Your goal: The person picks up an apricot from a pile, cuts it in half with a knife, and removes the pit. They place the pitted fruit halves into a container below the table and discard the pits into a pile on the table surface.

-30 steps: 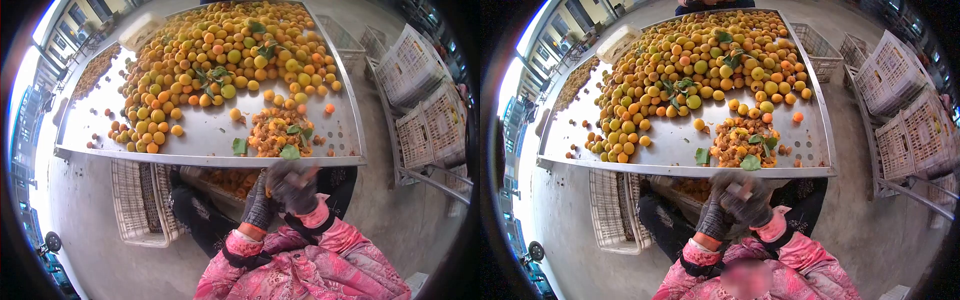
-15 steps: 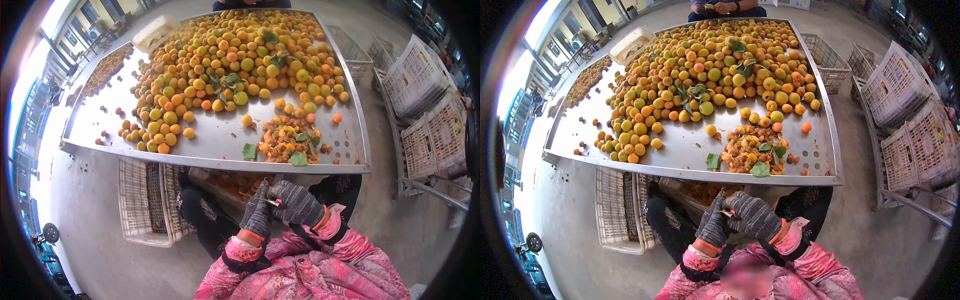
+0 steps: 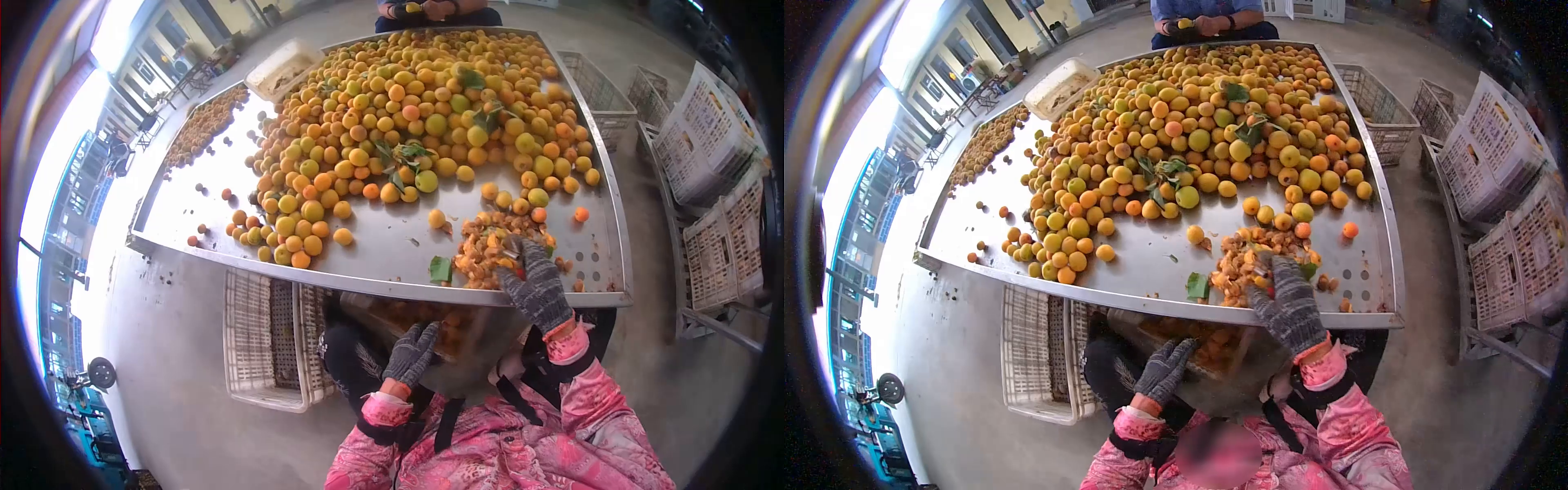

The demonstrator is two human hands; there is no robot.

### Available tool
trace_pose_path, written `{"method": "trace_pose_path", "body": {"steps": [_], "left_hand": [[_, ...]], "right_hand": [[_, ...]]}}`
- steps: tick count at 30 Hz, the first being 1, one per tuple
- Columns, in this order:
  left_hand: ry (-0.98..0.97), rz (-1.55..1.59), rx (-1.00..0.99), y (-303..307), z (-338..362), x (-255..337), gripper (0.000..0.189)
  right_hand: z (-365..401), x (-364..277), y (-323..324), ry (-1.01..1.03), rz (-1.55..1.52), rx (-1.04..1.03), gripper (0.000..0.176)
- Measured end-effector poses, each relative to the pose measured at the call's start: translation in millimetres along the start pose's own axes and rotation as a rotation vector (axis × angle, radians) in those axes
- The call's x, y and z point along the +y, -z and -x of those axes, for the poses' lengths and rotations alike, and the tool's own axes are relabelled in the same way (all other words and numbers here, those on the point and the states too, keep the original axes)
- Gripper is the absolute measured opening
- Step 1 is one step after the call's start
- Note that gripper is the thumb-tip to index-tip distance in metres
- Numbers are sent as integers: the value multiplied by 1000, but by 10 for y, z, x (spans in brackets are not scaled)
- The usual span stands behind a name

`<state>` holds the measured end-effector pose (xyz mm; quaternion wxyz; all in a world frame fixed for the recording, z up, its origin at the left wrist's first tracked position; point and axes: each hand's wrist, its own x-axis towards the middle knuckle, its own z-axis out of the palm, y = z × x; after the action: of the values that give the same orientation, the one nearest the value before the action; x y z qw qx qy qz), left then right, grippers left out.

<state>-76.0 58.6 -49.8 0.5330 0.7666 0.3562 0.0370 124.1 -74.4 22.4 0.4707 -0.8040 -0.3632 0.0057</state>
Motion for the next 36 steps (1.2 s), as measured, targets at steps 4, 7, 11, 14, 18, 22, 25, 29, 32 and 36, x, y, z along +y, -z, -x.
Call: {"method": "trace_pose_path", "body": {"steps": [4,7,11,14,18,22,25,29,32,36], "left_hand": [[-13,260,-66,395,-103,482,24],[-13,317,16,651,-396,781,29],[-54,235,215,802,-1154,1000,36],[-152,-69,342,862,-2055,538,45],[-91,-554,311,773,-2353,745,63],[-71,-518,363,743,-2461,772,63],[-24,-374,252,774,-2383,839,58],[-204,588,-25,728,-2025,992,49],[-349,678,-97,643,-1551,1326,45],[-440,854,-143,344,-1100,1367,46]], "right_hand": [[168,351,-57,-65,125,38,48],[211,398,-40,-156,74,53,46],[225,388,-63,-176,28,74,36],[160,204,78,-507,-201,-72,36],[323,472,77,-228,-89,-181,32],[306,360,92,-295,-234,-124,27],[233,208,144,-507,-518,-114,22],[247,193,187,-336,-450,-2,21],[304,282,178,-257,-319,-84,23],[265,103,187,70,-162,19,25]]}}
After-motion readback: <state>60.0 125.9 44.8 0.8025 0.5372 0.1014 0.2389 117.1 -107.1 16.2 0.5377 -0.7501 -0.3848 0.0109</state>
